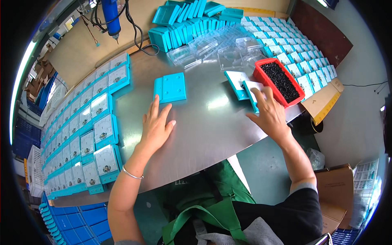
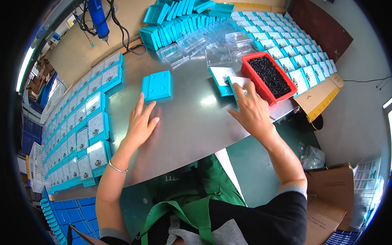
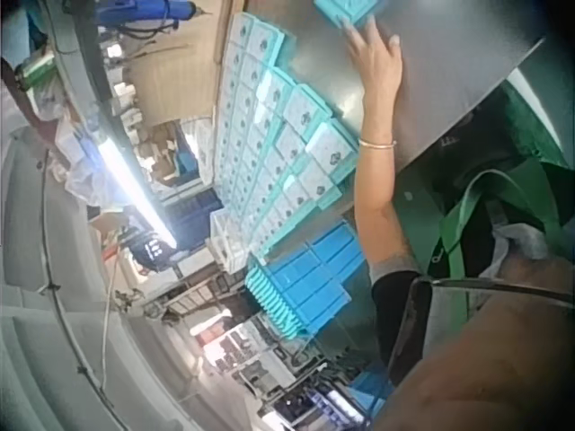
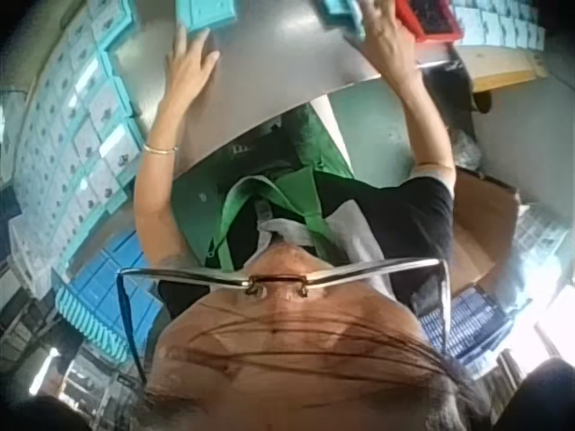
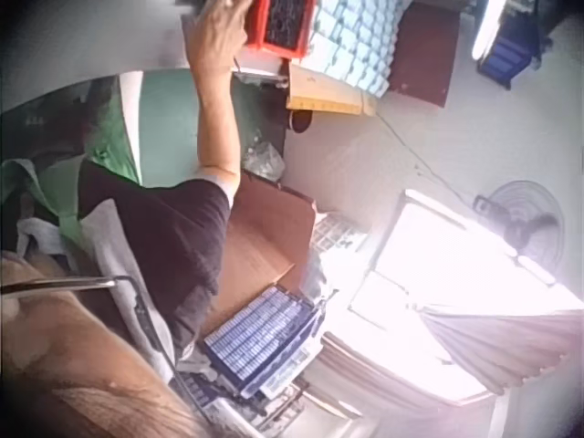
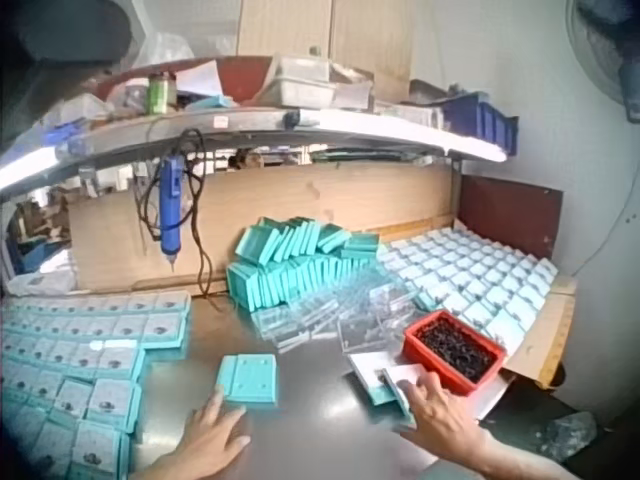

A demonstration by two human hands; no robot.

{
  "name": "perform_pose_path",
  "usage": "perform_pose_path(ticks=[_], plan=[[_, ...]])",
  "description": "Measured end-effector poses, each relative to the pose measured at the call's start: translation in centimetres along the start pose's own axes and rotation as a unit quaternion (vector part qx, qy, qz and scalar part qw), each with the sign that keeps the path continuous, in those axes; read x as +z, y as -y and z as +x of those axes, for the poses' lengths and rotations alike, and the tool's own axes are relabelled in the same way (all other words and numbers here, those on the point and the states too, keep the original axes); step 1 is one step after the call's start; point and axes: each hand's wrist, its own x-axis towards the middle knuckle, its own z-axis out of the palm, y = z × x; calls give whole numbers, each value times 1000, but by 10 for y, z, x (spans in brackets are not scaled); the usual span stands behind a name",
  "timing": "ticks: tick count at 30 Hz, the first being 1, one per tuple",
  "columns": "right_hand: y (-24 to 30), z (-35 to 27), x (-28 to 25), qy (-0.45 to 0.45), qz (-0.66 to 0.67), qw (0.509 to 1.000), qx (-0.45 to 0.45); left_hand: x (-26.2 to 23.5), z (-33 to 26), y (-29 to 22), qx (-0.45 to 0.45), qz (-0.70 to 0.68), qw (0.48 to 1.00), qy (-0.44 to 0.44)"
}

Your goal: The person assembles small teal-colored electrical devices at a workstation. They use a screwdriver to tighten screws on the front panel, place a clear plastic cover over the dial, and then close the device with a matching teal back cover. The completed units are placed in a stack on the table.

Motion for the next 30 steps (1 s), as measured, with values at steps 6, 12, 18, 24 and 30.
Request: perform_pose_path(ticks=[6,12,18,24,30], plan=[[-46,-27,47,-91,15,995,-29,12,-33,-52,69,-170,980,-71],[31,-12,36,-218,119,952,-177,16,-54,-80,-169,-729,653,119],[91,-14,60,-28,214,927,-307,23,-36,-59,-181,-873,447,69],[112,-7,4,116,461,856,-204,-6,-75,-61,-221,-835,504,-3],[129,-2,-1,152,691,703,-71,-14,-110,-64,-251,-790,559,-18]])
